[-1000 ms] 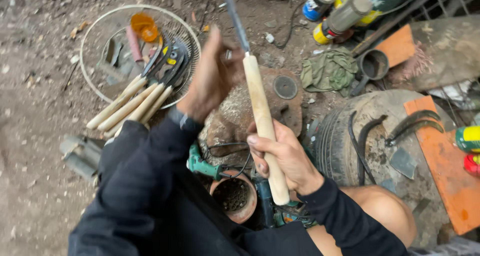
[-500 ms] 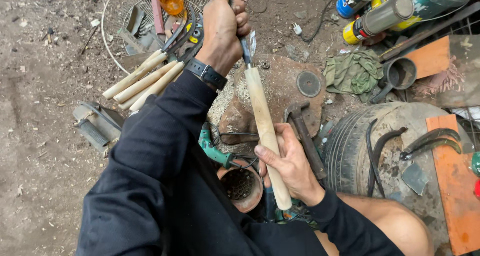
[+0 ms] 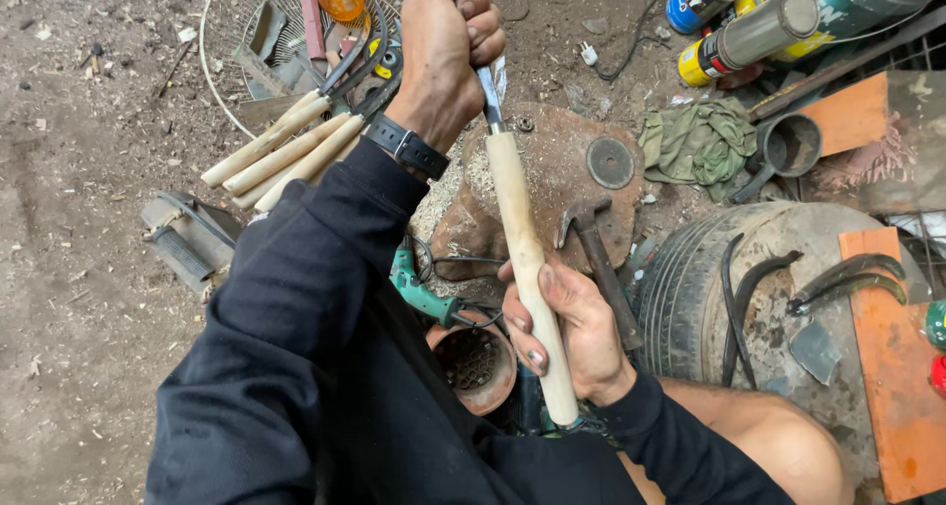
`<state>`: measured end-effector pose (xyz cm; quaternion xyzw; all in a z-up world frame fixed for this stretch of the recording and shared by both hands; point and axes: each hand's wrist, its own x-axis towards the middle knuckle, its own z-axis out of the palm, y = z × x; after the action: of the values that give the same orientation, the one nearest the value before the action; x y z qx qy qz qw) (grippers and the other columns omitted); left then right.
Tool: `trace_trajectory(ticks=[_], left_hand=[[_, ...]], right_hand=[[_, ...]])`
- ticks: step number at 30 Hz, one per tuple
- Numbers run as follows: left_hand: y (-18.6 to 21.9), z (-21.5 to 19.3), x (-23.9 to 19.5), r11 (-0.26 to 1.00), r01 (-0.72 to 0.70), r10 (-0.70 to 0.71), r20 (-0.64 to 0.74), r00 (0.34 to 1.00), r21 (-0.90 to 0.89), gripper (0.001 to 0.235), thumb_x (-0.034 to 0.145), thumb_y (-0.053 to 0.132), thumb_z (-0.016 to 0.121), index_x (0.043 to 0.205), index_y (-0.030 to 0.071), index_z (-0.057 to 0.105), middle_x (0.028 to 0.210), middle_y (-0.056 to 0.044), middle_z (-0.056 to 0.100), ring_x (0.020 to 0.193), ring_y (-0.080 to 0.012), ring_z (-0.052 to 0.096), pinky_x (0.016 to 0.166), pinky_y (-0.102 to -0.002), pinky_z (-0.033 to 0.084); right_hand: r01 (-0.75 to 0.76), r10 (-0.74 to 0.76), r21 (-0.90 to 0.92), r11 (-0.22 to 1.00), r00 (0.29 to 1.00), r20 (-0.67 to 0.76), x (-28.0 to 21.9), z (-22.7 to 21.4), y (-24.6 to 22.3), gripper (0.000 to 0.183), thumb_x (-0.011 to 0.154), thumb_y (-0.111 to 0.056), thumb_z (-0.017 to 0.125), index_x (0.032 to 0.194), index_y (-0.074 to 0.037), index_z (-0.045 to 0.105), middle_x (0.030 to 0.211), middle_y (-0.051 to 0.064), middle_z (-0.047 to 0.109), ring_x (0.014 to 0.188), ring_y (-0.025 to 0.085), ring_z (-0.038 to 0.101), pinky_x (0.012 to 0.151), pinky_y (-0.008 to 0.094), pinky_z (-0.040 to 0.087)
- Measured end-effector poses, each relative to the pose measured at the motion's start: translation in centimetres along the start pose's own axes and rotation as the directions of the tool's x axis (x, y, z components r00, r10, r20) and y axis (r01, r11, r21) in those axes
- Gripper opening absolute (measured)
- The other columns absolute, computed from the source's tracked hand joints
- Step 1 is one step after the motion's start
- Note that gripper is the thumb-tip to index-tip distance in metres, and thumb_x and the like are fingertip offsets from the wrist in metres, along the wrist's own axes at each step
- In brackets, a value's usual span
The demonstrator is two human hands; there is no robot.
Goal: The person inserts a metal blade into a wooden handle, secures it with a metal ring and hammer, drills a hole in the handle, and then inserts a curved blade into the handle.
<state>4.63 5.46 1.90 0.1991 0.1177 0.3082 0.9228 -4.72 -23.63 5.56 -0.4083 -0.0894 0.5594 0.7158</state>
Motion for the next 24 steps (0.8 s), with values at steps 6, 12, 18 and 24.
trace_trajectory(ticks=[6, 12, 18, 24], left_hand=[[-0.3, -0.2, -0.6, 0.999, -0.046, 0.043, 0.095, 0.995, 0.024, 0.028, 0.112, 0.025, 0.046, 0.093, 0.004, 0.052, 0.064, 0.006, 0.037, 0.049, -0.0065, 0.03, 0.043, -0.027, 0.026], [0.0, 0.3, -1.6, 0.991, -0.04, 0.023, 0.127, 0.992, 0.129, 0.036, 0.112, 0.038, 0.043, 0.097, 0.005, 0.05, 0.067, 0.005, 0.038, 0.051, -0.006, 0.031, 0.043, -0.025, 0.027], [1.2, 1.5, -2.8, 0.973, -0.015, -0.037, 0.222, 0.974, 0.229, 0.045, 0.11, 0.047, 0.038, 0.102, 0.005, 0.05, 0.072, 0.0, 0.049, 0.057, -0.0114, 0.048, 0.054, -0.031, 0.05], [1.2, 1.6, -4.0, 0.871, 0.187, -0.202, -0.016, 0.979, 0.454, 0.087, 0.1, 0.064, 0.028, 0.133, -0.013, 0.051, 0.105, -0.02, 0.067, 0.089, -0.0229, 0.073, 0.077, -0.037, 0.066]], right_hand=[[0.004, -0.004, -0.015, 1.0, 1.0, -0.005, 0.3, -0.3, 0.3, 0.044, 0.109, -0.033, 0.047, 0.129, 0.006, 0.048, 0.078, 0.011, 0.054, 0.049, 0.014, 0.052, 0.043, 0.026, 0.045], [-0.029, 0.026, -0.073, 0.997, 0.999, -0.041, 0.8, -1.4, 1.0, 0.048, 0.106, -0.037, 0.048, 0.13, 0.004, 0.049, 0.079, 0.011, 0.055, 0.051, 0.015, 0.054, 0.047, 0.027, 0.046], [0.013, -0.014, -0.046, 0.999, 1.0, -0.026, 1.0, -1.7, 1.4, 0.039, 0.106, -0.033, 0.052, 0.122, 0.002, 0.048, 0.077, 0.009, 0.054, 0.049, 0.013, 0.054, 0.042, 0.026, 0.045], [0.069, -0.071, -0.032, 0.997, 0.996, -0.052, 0.7, 0.2, -0.7, 0.031, 0.103, -0.017, 0.056, 0.125, 0.002, 0.044, 0.08, 0.006, 0.052, 0.051, 0.01, 0.053, 0.041, 0.023, 0.044]])
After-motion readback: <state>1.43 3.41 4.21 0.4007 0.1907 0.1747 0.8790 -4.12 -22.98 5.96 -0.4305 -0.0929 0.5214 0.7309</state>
